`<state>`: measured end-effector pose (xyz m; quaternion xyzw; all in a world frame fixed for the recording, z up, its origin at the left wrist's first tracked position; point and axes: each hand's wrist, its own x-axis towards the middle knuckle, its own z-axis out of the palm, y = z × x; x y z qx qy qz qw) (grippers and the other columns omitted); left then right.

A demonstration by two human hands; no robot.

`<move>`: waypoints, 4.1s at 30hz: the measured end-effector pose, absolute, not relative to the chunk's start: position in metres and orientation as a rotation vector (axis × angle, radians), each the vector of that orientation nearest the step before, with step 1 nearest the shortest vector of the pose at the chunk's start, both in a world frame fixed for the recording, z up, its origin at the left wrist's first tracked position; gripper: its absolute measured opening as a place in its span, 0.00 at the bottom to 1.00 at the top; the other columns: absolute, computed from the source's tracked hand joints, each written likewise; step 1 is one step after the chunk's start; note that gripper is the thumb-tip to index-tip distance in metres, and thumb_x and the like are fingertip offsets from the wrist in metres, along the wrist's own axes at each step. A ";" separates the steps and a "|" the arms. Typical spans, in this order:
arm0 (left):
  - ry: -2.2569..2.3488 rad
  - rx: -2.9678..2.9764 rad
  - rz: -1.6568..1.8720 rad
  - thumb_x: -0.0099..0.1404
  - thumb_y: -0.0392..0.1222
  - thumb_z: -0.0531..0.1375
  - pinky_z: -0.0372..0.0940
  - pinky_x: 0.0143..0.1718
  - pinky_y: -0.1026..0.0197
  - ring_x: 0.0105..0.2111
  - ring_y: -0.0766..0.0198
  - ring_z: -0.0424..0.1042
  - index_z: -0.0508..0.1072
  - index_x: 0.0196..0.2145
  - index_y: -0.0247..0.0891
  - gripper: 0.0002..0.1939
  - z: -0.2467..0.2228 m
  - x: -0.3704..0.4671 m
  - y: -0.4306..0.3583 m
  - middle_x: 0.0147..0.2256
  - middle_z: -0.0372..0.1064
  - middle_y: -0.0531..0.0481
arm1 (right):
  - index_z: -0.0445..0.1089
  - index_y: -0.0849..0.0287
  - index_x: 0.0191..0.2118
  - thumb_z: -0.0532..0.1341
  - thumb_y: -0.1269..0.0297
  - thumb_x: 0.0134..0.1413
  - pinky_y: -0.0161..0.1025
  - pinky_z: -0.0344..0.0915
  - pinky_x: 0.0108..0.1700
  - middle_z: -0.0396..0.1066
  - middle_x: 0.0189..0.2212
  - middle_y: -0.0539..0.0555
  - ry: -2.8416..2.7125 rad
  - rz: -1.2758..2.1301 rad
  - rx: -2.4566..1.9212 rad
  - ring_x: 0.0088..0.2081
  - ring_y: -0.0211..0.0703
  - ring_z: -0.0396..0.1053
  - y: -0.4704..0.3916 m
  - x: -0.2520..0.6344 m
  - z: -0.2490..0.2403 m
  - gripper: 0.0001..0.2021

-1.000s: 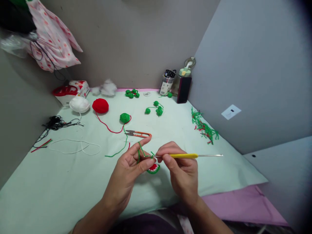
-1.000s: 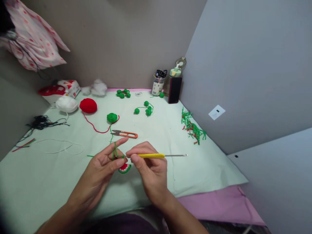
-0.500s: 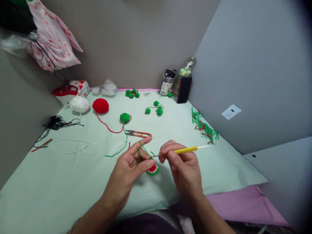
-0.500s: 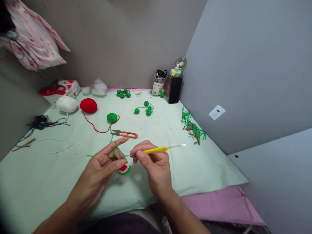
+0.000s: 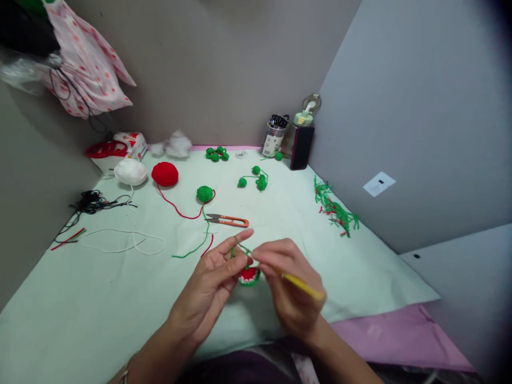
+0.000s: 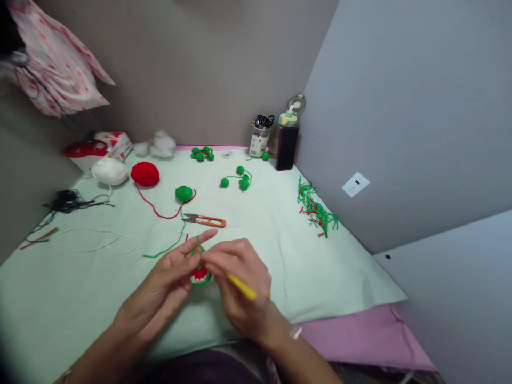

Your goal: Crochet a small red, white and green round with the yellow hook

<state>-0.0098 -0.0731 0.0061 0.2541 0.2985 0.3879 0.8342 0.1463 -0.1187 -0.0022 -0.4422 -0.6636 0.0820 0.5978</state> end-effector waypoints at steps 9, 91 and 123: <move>0.733 0.802 0.995 0.60 0.42 0.76 0.67 0.42 0.62 0.33 0.65 0.70 0.79 0.60 0.46 0.31 0.006 -0.002 -0.081 0.29 0.72 0.56 | 0.82 0.49 0.48 0.63 0.70 0.68 0.42 0.75 0.37 0.78 0.37 0.54 -1.427 0.363 -1.030 0.37 0.44 0.76 -0.118 0.142 -0.006 0.11; 0.707 1.126 0.818 0.61 0.49 0.73 0.72 0.44 0.56 0.37 0.61 0.76 0.81 0.41 0.41 0.14 -0.030 -0.021 0.005 0.37 0.81 0.48 | 0.74 0.60 0.30 0.72 0.45 0.51 0.37 0.37 0.25 0.48 0.12 0.37 -1.164 1.483 -1.054 0.18 0.30 0.39 -0.010 0.185 0.006 0.20; 0.778 1.006 0.901 0.58 0.53 0.75 0.68 0.34 0.61 0.26 0.66 0.72 0.73 0.34 0.40 0.19 -0.023 -0.021 0.000 0.27 0.74 0.56 | 0.73 0.58 0.34 0.78 0.52 0.44 0.37 0.44 0.28 0.56 0.20 0.40 -1.319 1.325 -1.147 0.24 0.33 0.49 -0.016 0.178 0.004 0.20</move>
